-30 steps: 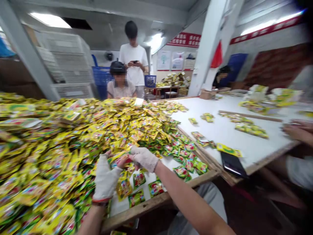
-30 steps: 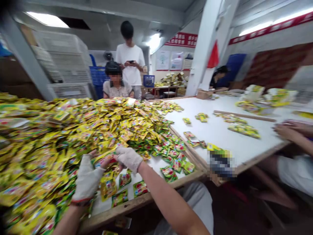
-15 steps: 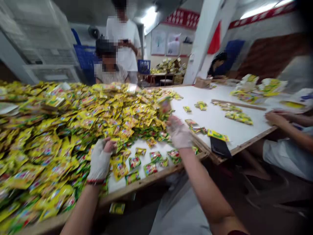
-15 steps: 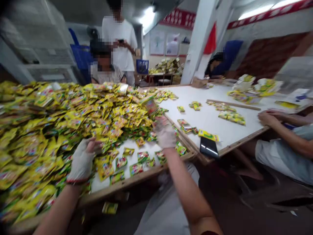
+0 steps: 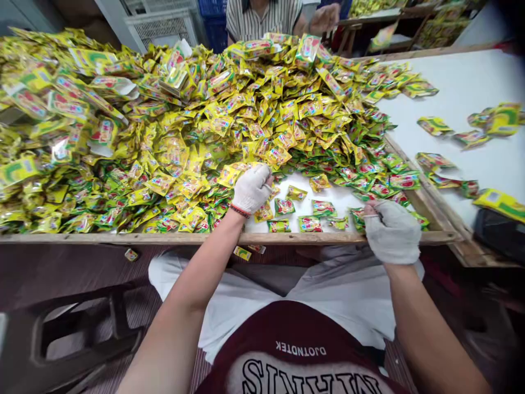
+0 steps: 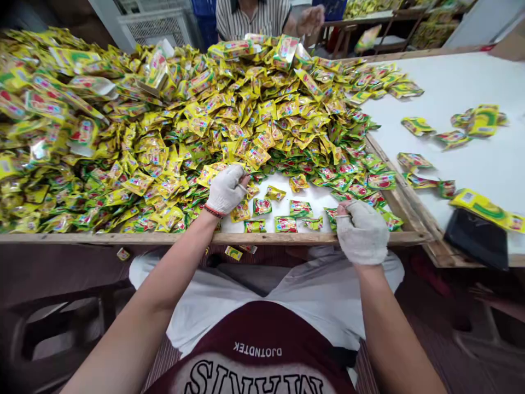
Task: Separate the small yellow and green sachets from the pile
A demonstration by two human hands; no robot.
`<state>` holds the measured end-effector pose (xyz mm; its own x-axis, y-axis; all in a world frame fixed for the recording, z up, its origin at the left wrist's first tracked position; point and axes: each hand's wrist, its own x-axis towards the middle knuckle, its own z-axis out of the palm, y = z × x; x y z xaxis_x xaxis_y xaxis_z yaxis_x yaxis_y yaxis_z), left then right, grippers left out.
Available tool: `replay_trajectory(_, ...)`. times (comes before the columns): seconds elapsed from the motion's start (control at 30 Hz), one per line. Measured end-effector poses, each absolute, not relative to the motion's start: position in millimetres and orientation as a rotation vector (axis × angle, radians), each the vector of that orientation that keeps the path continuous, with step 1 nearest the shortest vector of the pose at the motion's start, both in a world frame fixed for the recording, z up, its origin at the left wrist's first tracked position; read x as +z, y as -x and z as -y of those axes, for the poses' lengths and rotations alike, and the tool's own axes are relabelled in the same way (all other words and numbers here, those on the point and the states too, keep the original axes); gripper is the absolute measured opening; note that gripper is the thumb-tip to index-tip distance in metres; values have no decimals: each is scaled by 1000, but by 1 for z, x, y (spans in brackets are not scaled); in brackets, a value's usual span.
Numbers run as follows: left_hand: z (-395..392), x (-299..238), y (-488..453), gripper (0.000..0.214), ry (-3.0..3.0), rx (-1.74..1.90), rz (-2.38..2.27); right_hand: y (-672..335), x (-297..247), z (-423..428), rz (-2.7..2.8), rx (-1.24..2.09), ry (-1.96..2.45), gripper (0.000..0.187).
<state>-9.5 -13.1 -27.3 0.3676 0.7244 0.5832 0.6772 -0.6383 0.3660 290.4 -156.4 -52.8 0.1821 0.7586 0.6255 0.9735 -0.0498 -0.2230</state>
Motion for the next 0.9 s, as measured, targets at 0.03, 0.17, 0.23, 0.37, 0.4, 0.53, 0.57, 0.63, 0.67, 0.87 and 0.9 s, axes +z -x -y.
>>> replay_trajectory(0.03, 11, -28, 9, 19, -2621, 1091, -1321, -291, -53, 156, 1638, -460, 1869, 24)
replay_trajectory(0.17, 3, -29, 3, 23, -2772, 919, -1356, -290, -51, 157, 1663, -447, 1929, 24)
replay_trajectory(0.23, 1, -29, 1, 25, -2795, 865, -1363, -289, -50, 158, 1673, -457, 1930, 24)
replay_trajectory(0.37, 0, -27, 0, 26, -2822, 804, -1358, -290, -51, 157, 1703, -513, 1896, 25)
replay_trajectory(0.4, 0, -27, 0, 26, -2829, 794, -1355, -290, -52, 157, 1701, -526, 1894, 26)
replay_trajectory(0.53, -1, -26, 0, 26, -2844, 787, -1343, -294, -56, 156, 1678, -532, 1900, 25)
replay_trajectory(0.57, -1, -26, 0, 25, -2841, 785, -1337, -294, -56, 156, 1678, -526, 1899, 25)
replay_trajectory(0.63, -1, -25, -1, 24, -2820, 783, -1321, -295, -57, 156, 1678, -514, 1903, 24)
replay_trajectory(0.67, 0, -24, -1, 23, -2803, 780, -1310, -295, -56, 156, 1676, -509, 1907, 24)
replay_trajectory(0.87, 4, -21, -4, 20, -2748, 753, -1242, -292, -52, 156, 1677, -453, 1940, 25)
replay_trajectory(0.9, 4, -21, -5, 20, -2753, 751, -1244, -292, -52, 156, 1676, -454, 1951, 26)
